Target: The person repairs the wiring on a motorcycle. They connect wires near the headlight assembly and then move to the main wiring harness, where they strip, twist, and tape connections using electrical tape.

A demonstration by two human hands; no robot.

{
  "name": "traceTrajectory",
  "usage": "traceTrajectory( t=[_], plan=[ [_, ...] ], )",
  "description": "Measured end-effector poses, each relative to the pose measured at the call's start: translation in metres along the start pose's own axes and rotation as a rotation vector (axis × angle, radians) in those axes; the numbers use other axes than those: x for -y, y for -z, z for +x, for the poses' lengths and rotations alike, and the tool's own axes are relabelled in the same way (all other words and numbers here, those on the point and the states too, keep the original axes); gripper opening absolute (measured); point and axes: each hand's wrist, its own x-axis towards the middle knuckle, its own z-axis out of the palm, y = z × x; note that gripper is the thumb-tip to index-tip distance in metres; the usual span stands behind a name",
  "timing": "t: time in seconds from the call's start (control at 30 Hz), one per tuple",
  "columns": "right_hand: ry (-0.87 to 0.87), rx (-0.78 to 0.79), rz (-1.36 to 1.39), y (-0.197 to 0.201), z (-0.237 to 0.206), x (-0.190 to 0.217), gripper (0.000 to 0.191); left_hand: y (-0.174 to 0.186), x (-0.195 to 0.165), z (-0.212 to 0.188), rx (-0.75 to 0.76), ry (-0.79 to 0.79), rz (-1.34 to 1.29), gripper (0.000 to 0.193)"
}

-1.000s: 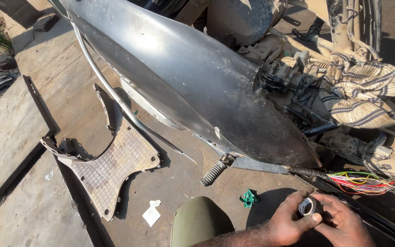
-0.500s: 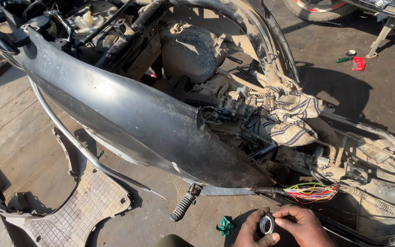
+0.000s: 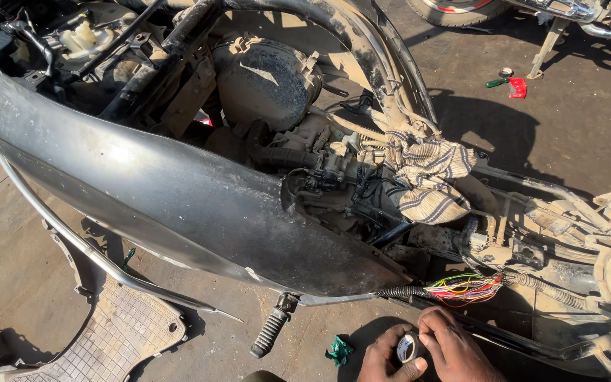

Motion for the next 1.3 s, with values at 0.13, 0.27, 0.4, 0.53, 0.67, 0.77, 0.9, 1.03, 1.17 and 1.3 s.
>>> traceTrajectory(
  t=[0.13,0.27,0.4,0.53,0.67,0.77,0.9,1.03,1.17,1.3],
  plan=[
    [0.020,-0.122,0.372,-0.007,-0.010,0.007,0.024,-0.001,-0.013,-0.003,-0.014,0.137,-0.207,0.065],
    [-0.159,-0.016,0.626,-0.003,-0.005,0.003,0.028,-0.001,-0.027,-0.005,0.006,0.071,-0.238,0.065],
    [-0.023,-0.055,0.525,0.007,-0.003,0.012,0.008,-0.002,-0.043,-0.005,-0.024,0.082,-0.080,0.069],
    [0.100,-0.252,0.263,0.009,-0.019,0.035,0.007,0.000,-0.055,-0.005,-0.050,0.150,0.029,0.060],
    [0.103,-0.258,0.280,0.013,-0.032,0.041,0.010,-0.003,-0.051,-0.008,-0.063,0.203,0.026,0.058],
    [0.045,-0.167,0.399,0.019,-0.030,0.034,0.008,-0.006,-0.044,-0.010,-0.123,0.058,0.045,0.059],
    [-0.055,-0.098,0.548,0.024,-0.023,0.027,0.009,-0.007,-0.041,-0.016,-0.070,-0.124,0.066,0.037],
    [-0.010,-0.115,0.563,0.027,-0.026,0.037,0.014,-0.005,-0.040,-0.020,-0.060,-0.339,0.213,0.015],
    [0.138,-0.282,0.310,0.030,-0.043,0.057,0.011,-0.007,-0.034,-0.017,-0.077,-0.222,0.220,0.009],
    [0.218,-0.351,0.267,0.034,-0.053,0.068,0.012,-0.011,-0.029,-0.013,-0.210,-0.048,0.194,0.019]
  ],
)
